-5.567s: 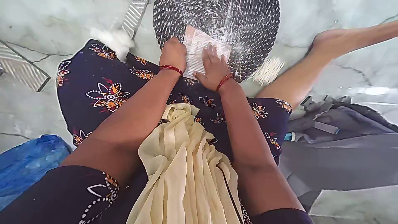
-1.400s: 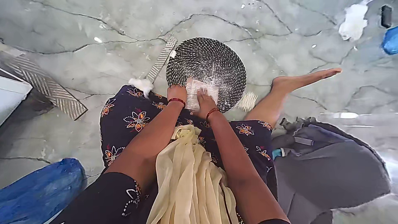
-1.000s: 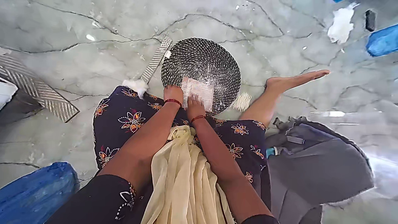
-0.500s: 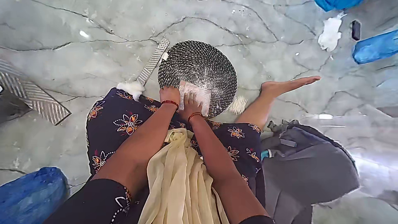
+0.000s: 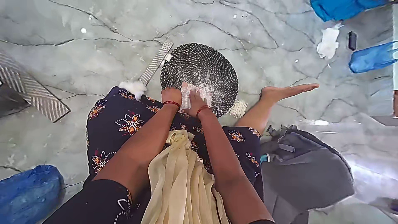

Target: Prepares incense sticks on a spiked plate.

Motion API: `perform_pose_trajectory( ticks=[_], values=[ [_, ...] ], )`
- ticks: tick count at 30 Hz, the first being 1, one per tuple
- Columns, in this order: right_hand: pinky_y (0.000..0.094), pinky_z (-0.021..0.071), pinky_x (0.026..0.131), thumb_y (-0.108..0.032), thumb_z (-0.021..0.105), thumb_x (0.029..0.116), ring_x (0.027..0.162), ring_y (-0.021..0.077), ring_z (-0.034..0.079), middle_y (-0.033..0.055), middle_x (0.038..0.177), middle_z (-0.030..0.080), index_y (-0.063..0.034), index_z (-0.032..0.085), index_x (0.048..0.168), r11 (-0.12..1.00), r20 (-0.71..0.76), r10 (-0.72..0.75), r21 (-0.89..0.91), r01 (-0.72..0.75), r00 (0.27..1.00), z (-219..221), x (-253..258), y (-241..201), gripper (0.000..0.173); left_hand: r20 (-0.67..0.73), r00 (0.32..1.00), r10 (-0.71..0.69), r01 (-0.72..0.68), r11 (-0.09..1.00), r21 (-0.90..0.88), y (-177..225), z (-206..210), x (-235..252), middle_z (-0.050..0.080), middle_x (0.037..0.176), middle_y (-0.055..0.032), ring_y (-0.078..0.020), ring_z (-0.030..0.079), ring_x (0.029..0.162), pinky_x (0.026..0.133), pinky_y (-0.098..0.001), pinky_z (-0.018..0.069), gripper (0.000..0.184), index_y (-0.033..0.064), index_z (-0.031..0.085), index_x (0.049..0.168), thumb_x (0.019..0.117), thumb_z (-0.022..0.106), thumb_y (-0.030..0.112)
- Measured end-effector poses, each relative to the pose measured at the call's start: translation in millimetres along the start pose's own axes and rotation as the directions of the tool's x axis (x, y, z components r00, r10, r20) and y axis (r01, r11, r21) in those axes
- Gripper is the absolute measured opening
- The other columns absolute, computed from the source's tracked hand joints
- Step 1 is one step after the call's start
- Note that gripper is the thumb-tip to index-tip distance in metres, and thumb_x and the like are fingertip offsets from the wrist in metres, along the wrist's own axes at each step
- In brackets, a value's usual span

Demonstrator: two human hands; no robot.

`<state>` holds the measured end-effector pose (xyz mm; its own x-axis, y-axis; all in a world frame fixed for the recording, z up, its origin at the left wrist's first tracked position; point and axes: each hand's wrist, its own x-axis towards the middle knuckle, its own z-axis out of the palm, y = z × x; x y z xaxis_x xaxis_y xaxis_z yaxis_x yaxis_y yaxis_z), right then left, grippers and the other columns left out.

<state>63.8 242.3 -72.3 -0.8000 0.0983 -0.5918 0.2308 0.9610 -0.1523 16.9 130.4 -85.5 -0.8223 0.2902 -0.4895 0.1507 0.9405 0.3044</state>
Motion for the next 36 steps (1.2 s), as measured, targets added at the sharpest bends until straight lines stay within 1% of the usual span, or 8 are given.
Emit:
perform_pose_trajectory(
  ticks=[3, 8, 14, 17, 22, 25, 30, 36],
  values=[
    [0.0744, 0.0173, 0.119, -0.035, 0.069, 0.0978, 0.16, 0.0398, 0.006, 0.016, 0.174, 0.006, -0.0116, 0.012, 0.167, 1.0, -0.005, 0.029, -0.006, -0.029, 1.0, 23.8, 8.2, -5.3, 0.093, 0.009, 0.999, -0.031, 0.031, 0.999, 0.009, 3.5, 0.6, 0.3, 0.063, 0.137, -0.0253, -0.0445, 0.055, 0.134, 0.107, -0.0656, 0.0445, 0.025, -0.0036, 0.071, 0.119, 0.0998, 0.059, 0.008],
    [0.0767, 0.0194, 0.116, -0.027, 0.055, 0.1068, 0.16, 0.0384, 0.012, 0.0112, 0.173, 0.016, -0.0192, 0.027, 0.165, 0.996, -0.119, 0.074, 0.061, -0.067, 0.99, 36.6, 9.5, -5.5, 0.066, 0.028, 0.999, -0.033, 0.032, 0.999, 0.016, 2.8, 0.3, -1.9, 0.061, 0.141, -0.0247, -0.0445, 0.053, 0.137, 0.108, -0.0665, 0.0428, 0.029, -0.0009, 0.071, 0.123, 0.1008, 0.061, 0.015],
    [0.0765, 0.0182, 0.117, -0.046, 0.067, 0.0975, 0.16, 0.0414, 0.007, 0.016, 0.174, 0.01, -0.0156, 0.017, 0.167, 0.999, -0.059, 0.035, 0.023, -0.033, 0.998, 34.4, 3.2, -3.9, 0.091, 0.049, 0.998, -0.033, 0.033, 0.999, 0.004, 2.4, -1.8, -8.7, 0.061, 0.139, -0.0268, -0.0456, 0.054, 0.135, 0.108, -0.0671, 0.0428, 0.027, -0.0029, 0.07, 0.122, 0.0998, 0.06, 0.009],
    [0.0762, 0.0184, 0.117, -0.043, 0.068, 0.0981, 0.16, 0.0406, 0.006, 0.0147, 0.174, 0.009, -0.0176, 0.017, 0.167, 0.998, -0.042, 0.059, 0.016, -0.058, 0.997, 33.4, 3.0, -5.0, 0.089, 0.05, 0.998, -0.036, 0.036, 0.999, 0.01, 5.0, -1.8, -7.3, 0.061, 0.139, -0.0268, -0.0457, 0.054, 0.136, 0.108, -0.067, 0.0428, 0.028, -0.0041, 0.071, 0.121, 0.0984, 0.064, 0.011],
    [0.0783, 0.0165, 0.116, -0.031, 0.059, 0.1045, 0.154, 0.0418, 0.03, 0.0184, 0.162, 0.041, -0.007, 0.042, 0.157, 0.999, -0.141, 0.027, -0.02, -0.03, 0.99, 46.6, -9.4, -12.4, 0.06, 0.059, 0.998, -0.034, 0.033, 0.999, 0.013, 6.2, -3.9, -8.5, 0.06, 0.14, -0.028, -0.047, 0.054, 0.135, 0.107, -0.0689, 0.0432, 0.029, -0.0051, 0.07, 0.121, 0.098, 0.064, 0.012],
    [0.0754, 0.0187, 0.118, -0.031, 0.06, 0.1034, 0.153, 0.0388, 0.034, 0.0177, 0.158, 0.047, -0.006, 0.049, 0.152, 0.998, -0.199, 0.062, 0.003, -0.062, 0.978, 55.3, -16.2, -14.8, 0.056, 0.077, 0.996, -0.044, 0.043, 0.999, 0.024, 6.6, -2.8, -9.5, 0.06, 0.14, -0.0277, -0.0467, 0.053, 0.136, 0.106, -0.0695, 0.0436, 0.03, -0.0042, 0.069, 0.123, 0.0977, 0.065, 0.012],
    [0.0731, 0.0137, 0.12, -0.054, 0.079, 0.085, 0.161, 0.0362, 0.008, 0.0167, 0.174, 0.008, -0.0066, 0.007, 0.166, 0.999, -0.103, 0.041, 0.025, -0.039, 0.994, 24.2, -11.9, -6.3, 0.118, 0.016, 1.0, -0.022, 0.022, 0.999, -0.028, 2.9, -5.5, -7.4, 0.062, 0.138, -0.0271, -0.0462, 0.054, 0.135, 0.106, -0.0676, 0.0438, 0.026, -0.0031, 0.072, 0.12, 0.0993, 0.061, 0.008],
    [0.0708, 0.0182, 0.121, -0.047, 0.072, 0.0933, 0.161, 0.0361, 0.007, 0.0141, 0.174, 0.009, -0.0073, 0.012, 0.166, 0.997, -0.057, 0.033, -0.072, -0.037, 0.998, 39.1, 2.7, -8.6, 0.103, 0.034, 0.998, -0.06, 0.06, 0.998, -0.008, 8.5, -1.8, 2.7, 0.061, 0.139, -0.028, -0.0467, 0.055, 0.134, 0.105, -0.0678, 0.045, 0.03, -0.0043, 0.069, 0.123, 0.1015, 0.061, 0.015]
  ],
)
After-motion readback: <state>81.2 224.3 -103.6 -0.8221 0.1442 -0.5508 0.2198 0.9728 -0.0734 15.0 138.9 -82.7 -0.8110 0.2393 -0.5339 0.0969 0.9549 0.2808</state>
